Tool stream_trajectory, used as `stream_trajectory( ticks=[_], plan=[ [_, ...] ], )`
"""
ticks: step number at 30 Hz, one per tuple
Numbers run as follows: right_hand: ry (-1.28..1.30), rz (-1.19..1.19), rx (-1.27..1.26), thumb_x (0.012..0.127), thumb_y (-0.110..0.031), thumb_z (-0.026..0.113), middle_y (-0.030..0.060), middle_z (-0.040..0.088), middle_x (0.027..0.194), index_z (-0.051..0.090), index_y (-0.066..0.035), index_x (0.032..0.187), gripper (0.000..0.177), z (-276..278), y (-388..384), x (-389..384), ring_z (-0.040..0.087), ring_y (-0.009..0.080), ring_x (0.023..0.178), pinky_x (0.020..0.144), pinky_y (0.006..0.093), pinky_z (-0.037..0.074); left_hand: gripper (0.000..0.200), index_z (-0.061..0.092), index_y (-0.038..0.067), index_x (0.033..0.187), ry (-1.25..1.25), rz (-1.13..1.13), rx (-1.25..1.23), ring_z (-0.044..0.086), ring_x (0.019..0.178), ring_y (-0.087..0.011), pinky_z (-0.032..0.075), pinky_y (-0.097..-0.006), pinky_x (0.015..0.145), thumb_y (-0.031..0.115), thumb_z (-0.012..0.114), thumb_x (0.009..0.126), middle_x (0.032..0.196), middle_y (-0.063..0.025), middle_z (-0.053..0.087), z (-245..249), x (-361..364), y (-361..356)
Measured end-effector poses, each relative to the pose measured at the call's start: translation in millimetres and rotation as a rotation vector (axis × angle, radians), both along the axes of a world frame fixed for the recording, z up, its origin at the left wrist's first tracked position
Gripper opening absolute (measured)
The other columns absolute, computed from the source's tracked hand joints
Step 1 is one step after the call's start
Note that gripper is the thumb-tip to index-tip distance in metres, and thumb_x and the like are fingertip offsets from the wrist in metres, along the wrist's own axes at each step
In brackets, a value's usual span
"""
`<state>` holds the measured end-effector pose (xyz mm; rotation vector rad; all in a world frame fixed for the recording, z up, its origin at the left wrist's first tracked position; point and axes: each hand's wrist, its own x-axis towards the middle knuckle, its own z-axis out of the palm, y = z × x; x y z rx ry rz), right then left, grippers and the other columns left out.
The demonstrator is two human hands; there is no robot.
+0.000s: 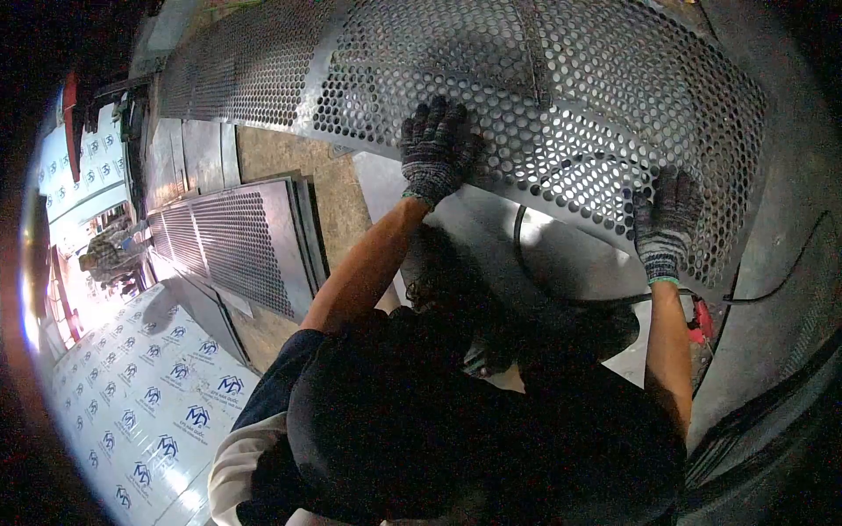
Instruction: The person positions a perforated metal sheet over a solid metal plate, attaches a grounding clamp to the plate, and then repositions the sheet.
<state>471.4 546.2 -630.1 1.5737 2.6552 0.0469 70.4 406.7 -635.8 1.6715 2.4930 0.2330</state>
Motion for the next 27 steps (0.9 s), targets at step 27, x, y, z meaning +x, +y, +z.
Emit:
stream_trajectory(
  ticks=[27],
  plan=[
    [0.044,-0.030,-0.032,0.099,-0.049,0.055,0.0242,0.040,0.156,0.041,-0.009,0.155,0.070,11,2,-7,0.037,0.0403,0.145,0.122,0.0524,0.022,0.058,0.060,0.022,0.138,0.116,-0.030,0.170,0.045,0.137,-0.0376,0.030,-0.0568,0.114,0.054,0.063,0.089,0.149,-0.0140,0.051,-5,-1,-3]
  ],
)
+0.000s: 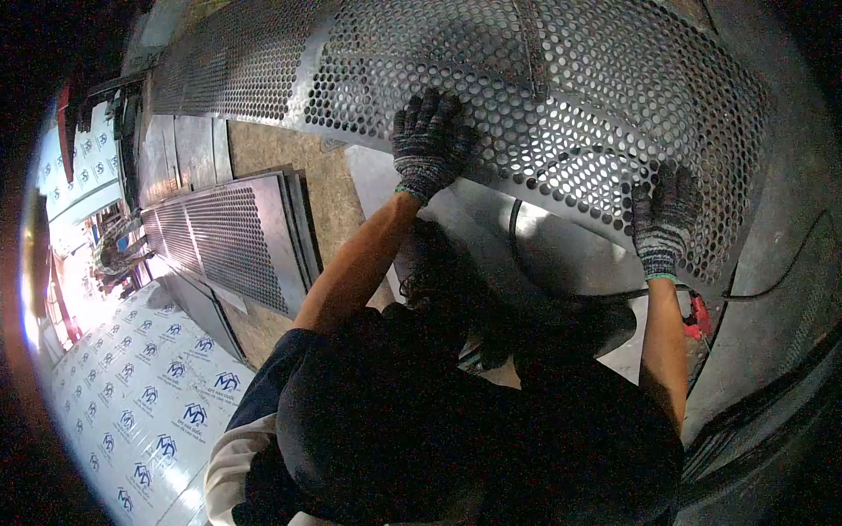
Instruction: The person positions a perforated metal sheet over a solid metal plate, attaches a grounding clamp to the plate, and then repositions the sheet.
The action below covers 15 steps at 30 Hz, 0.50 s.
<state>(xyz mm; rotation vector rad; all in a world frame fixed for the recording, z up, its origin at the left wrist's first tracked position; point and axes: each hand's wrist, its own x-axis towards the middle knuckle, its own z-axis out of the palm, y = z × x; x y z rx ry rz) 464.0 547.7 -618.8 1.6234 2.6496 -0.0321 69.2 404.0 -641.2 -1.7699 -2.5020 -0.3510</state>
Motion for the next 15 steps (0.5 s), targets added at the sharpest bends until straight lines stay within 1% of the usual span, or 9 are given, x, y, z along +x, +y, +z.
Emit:
stream_trajectory(
  ticks=[4,6,7,9,11,13,15],
  plan=[
    [-0.034,0.030,0.062,0.099,-0.049,0.054,0.0237,0.040,0.156,0.040,-0.010,0.155,0.070,-4,-2,1,0.036,0.0399,0.145,0.122,0.0522,0.022,0.059,0.061,0.021,0.138,0.049,0.000,-0.003,0.047,0.135,-0.0376,0.031,-0.0567,0.113,0.053,0.064,0.089,0.147,-0.0146,0.053,0,0,1],
    [0.034,-0.007,0.008,0.097,-0.039,0.060,0.0279,0.041,0.153,0.046,-0.009,0.150,0.062,4,-3,-4,0.038,0.0438,0.142,0.121,0.0526,0.024,0.058,0.061,0.020,0.138,0.021,0.001,-0.009,0.046,0.136,-0.0378,0.031,-0.0567,0.113,0.053,0.063,0.089,0.147,-0.0146,0.053,3,0,1],
    [0.034,-0.007,0.009,0.097,-0.039,0.060,0.0279,0.041,0.153,0.046,-0.009,0.150,0.062,1,-3,-2,0.038,0.0438,0.142,0.121,0.0526,0.024,0.058,0.061,0.020,0.138,-0.007,0.003,-0.014,0.046,0.136,-0.0379,0.031,-0.0567,0.114,0.053,0.063,0.090,0.147,-0.0145,0.053,5,1,2],
    [0.001,0.014,0.033,0.099,-0.050,0.054,0.0241,0.040,0.155,0.041,-0.009,0.154,0.070,-7,-3,5,0.036,0.0404,0.145,0.122,0.0528,0.022,0.058,0.061,0.020,0.138,-0.025,0.000,0.009,0.045,0.137,-0.0379,0.030,-0.0568,0.114,0.052,0.064,0.089,0.147,-0.0146,0.052,5,1,0],
    [0.027,0.028,0.042,0.099,-0.050,0.054,0.0245,0.041,0.155,0.042,-0.009,0.154,0.070,-12,0,8,0.037,0.0407,0.144,0.122,0.0531,0.022,0.058,0.061,0.020,0.138,-0.041,-0.002,0.033,0.045,0.137,-0.0380,0.030,-0.0568,0.115,0.052,0.064,0.089,0.148,-0.0147,0.052,3,1,0],
    [0.051,0.042,0.051,0.099,-0.050,0.054,0.0249,0.042,0.154,0.043,-0.009,0.153,0.069,-15,0,9,0.037,0.0411,0.144,0.122,0.0534,0.022,0.060,0.060,0.020,0.139,0.040,0.001,-0.024,0.044,0.138,-0.0377,0.028,-0.0568,0.116,0.052,0.065,0.089,0.150,-0.0153,0.050,-1,1,1],
    [0.055,0.055,0.078,0.099,-0.049,0.053,0.0258,0.043,0.153,0.044,-0.008,0.152,0.068,-17,0,9,0.038,0.0416,0.143,0.122,0.0538,0.022,0.060,0.060,0.021,0.140,0.023,-0.001,-0.028,0.044,0.139,-0.0378,0.027,-0.0568,0.116,0.053,0.064,0.090,0.150,-0.0154,0.050,-3,0,-1]
  ],
)
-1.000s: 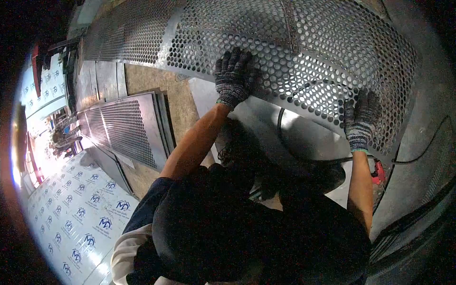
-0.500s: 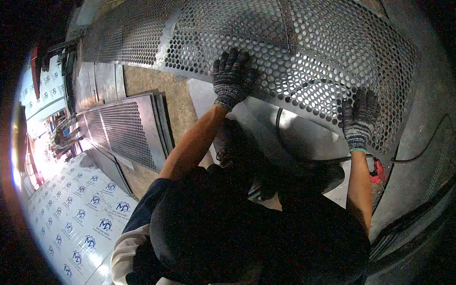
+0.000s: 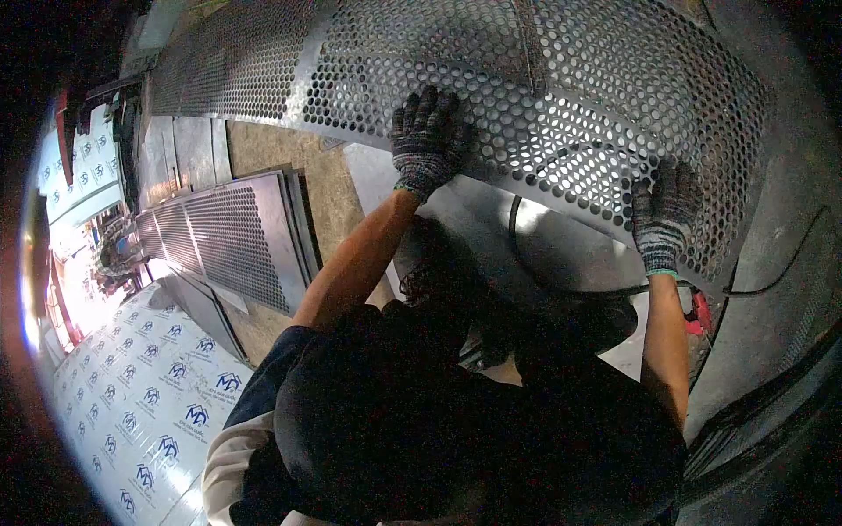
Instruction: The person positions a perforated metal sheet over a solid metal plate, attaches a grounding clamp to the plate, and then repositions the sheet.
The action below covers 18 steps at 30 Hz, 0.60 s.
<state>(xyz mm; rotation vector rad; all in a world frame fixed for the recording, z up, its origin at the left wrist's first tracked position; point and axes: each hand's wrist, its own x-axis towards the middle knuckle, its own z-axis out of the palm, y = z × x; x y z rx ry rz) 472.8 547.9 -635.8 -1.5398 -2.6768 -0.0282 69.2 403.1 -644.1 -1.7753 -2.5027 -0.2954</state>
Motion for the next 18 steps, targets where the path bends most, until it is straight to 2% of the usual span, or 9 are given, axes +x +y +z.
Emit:
stream_trajectory(
  ticks=[4,6,12,14,16,18],
  plan=[
    [0.020,-0.021,-0.025,0.100,-0.048,0.052,0.0262,0.041,0.154,0.044,-0.007,0.152,0.067,11,-2,-8,0.037,0.0414,0.144,0.122,0.0537,0.021,0.060,0.059,0.021,0.141,-0.067,-0.005,0.036,0.042,0.140,-0.0378,0.025,-0.0574,0.118,0.055,0.061,0.092,0.151,-0.0148,0.049,4,0,-1],
    [-0.093,-0.067,-0.103,0.100,-0.048,0.052,0.0261,0.040,0.155,0.043,-0.007,0.153,0.068,21,-1,-13,0.037,0.0409,0.145,0.122,0.0537,0.021,0.060,0.059,0.021,0.141,-0.067,-0.002,0.020,0.042,0.141,-0.0380,0.025,-0.0576,0.117,0.055,0.061,0.092,0.152,-0.0148,0.049,5,0,0],
    [-0.057,-0.032,-0.070,0.100,-0.049,0.052,0.0252,0.040,0.156,0.041,-0.010,0.155,0.069,12,1,-7,0.036,0.0400,0.146,0.122,0.0539,0.021,0.059,0.058,0.020,0.142,-0.035,-0.039,0.017,0.042,0.141,-0.0392,0.027,-0.0567,0.116,0.052,0.059,0.093,0.151,-0.0173,0.050,0,-3,-4],
    [-0.017,0.073,0.085,0.099,-0.047,0.055,0.0259,0.043,0.153,0.044,-0.008,0.153,0.067,-3,-1,3,0.038,0.0413,0.144,0.121,0.0548,0.023,0.057,0.059,0.019,0.141,-0.043,-0.013,0.006,0.043,0.140,-0.0388,0.029,-0.0554,0.115,0.050,0.058,0.094,0.149,-0.0174,0.052,3,-2,-1],
    [-0.022,-0.008,0.006,0.098,-0.044,0.056,0.0203,0.046,0.153,0.050,-0.006,0.147,0.063,8,-1,-4,0.038,0.0408,0.143,0.120,0.0540,0.025,0.056,0.060,0.018,0.140,-0.017,-0.015,0.009,0.044,0.139,-0.0386,0.030,-0.0547,0.114,0.050,0.058,0.093,0.147,-0.0173,0.054,0,2,3],
    [0.017,-0.017,0.012,0.098,-0.044,0.057,0.0206,0.045,0.153,0.049,-0.006,0.148,0.063,6,-1,-1,0.038,0.0406,0.144,0.120,0.0537,0.024,0.056,0.061,0.018,0.138,0.032,-0.017,-0.065,0.045,0.137,-0.0391,0.031,-0.0541,0.114,0.050,0.059,0.092,0.147,-0.0170,0.053,-2,-4,3]
  ],
)
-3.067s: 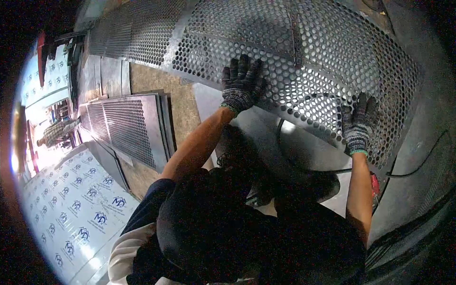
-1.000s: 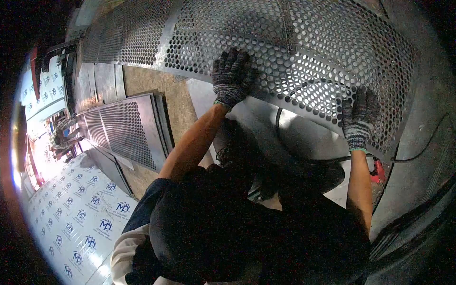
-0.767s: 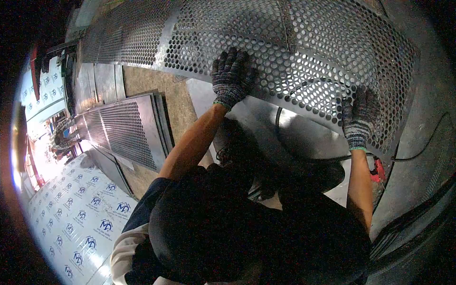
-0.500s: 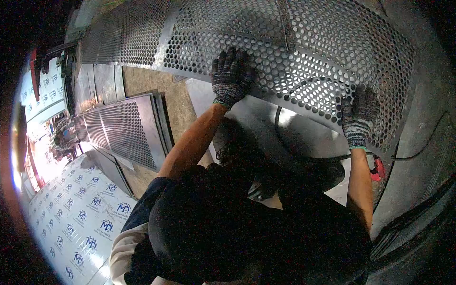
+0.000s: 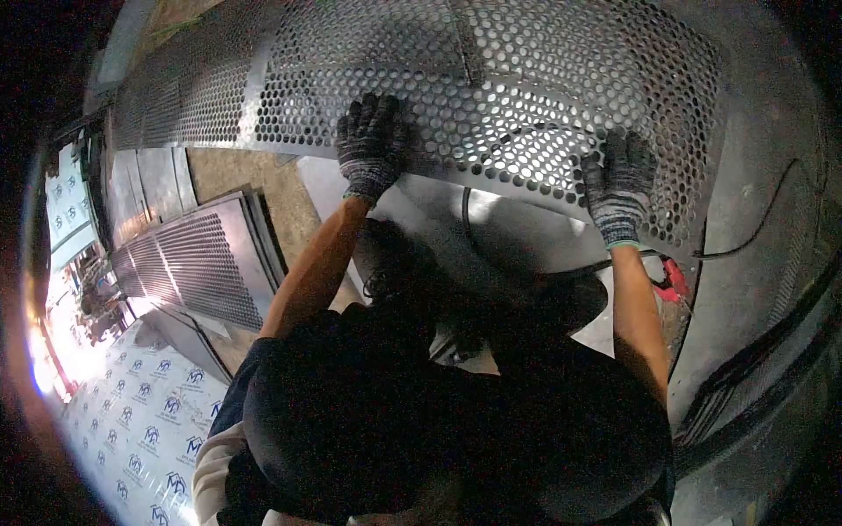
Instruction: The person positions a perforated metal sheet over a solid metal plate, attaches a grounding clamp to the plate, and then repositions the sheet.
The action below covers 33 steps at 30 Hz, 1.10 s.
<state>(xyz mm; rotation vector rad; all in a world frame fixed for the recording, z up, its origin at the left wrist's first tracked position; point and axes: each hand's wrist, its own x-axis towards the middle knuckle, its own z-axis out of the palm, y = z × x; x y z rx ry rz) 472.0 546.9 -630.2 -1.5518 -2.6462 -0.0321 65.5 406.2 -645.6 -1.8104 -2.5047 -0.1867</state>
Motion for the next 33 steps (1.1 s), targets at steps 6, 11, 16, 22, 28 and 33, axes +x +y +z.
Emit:
stream_trajectory(
  ticks=[6,11,16,22,28,33],
  plan=[
    [0.021,0.038,0.033,0.099,-0.048,0.054,0.0251,0.041,0.155,0.044,-0.007,0.152,0.067,-8,-2,2,0.036,0.0408,0.145,0.122,0.0543,0.021,0.055,0.060,0.018,0.137,-0.015,-0.015,0.137,0.048,0.132,-0.0398,0.033,-0.0557,0.111,0.048,0.062,0.091,0.142,-0.0153,0.057,-4,-3,-5],
    [0.022,0.021,-0.010,0.100,-0.045,0.054,0.0239,0.041,0.155,0.045,-0.007,0.151,0.065,-3,-2,0,0.035,0.0396,0.145,0.121,0.0548,0.022,0.054,0.060,0.018,0.137,-0.040,-0.016,0.083,0.048,0.133,-0.0410,0.032,-0.0577,0.112,0.046,0.063,0.091,0.143,-0.0177,0.055,0,1,-3],
    [-0.016,-0.016,-0.059,0.100,-0.045,0.055,0.0256,0.044,0.152,0.047,-0.007,0.150,0.064,8,-1,-7,0.037,0.0402,0.144,0.121,0.0547,0.022,0.056,0.060,0.019,0.138,-0.051,-0.015,0.106,0.047,0.134,-0.0403,0.031,-0.0561,0.112,0.051,0.061,0.091,0.144,-0.0162,0.055,0,0,-4],
    [-0.002,0.011,-0.014,0.099,-0.038,0.057,0.0269,0.040,0.154,0.041,-0.006,0.153,0.065,1,-1,-2,0.035,0.0408,0.145,0.121,0.0518,0.025,0.059,0.057,0.019,0.141,0.016,0.006,0.006,0.044,0.138,-0.0384,0.030,-0.0554,0.113,0.051,0.059,0.092,0.147,-0.0160,0.052,1,1,-2],
    [0.038,-0.007,-0.040,0.098,-0.047,0.056,0.0270,0.042,0.153,0.045,-0.008,0.152,0.067,-1,0,-2,0.038,0.0418,0.143,0.121,0.0537,0.024,0.057,0.057,0.020,0.141,-0.051,0.008,0.063,0.043,0.139,-0.0373,0.030,-0.0552,0.114,0.050,0.059,0.093,0.148,-0.0142,0.052,-1,0,-4],
    [-0.052,-0.026,-0.060,0.099,-0.049,0.054,0.0267,0.042,0.154,0.045,-0.007,0.151,0.068,-1,0,-2,0.038,0.0416,0.144,0.121,0.0536,0.023,0.057,0.057,0.021,0.143,-0.066,0.017,0.054,0.043,0.139,-0.0383,0.028,-0.0555,0.117,0.049,0.059,0.093,0.150,-0.0144,0.051,1,2,-6]
  ],
)
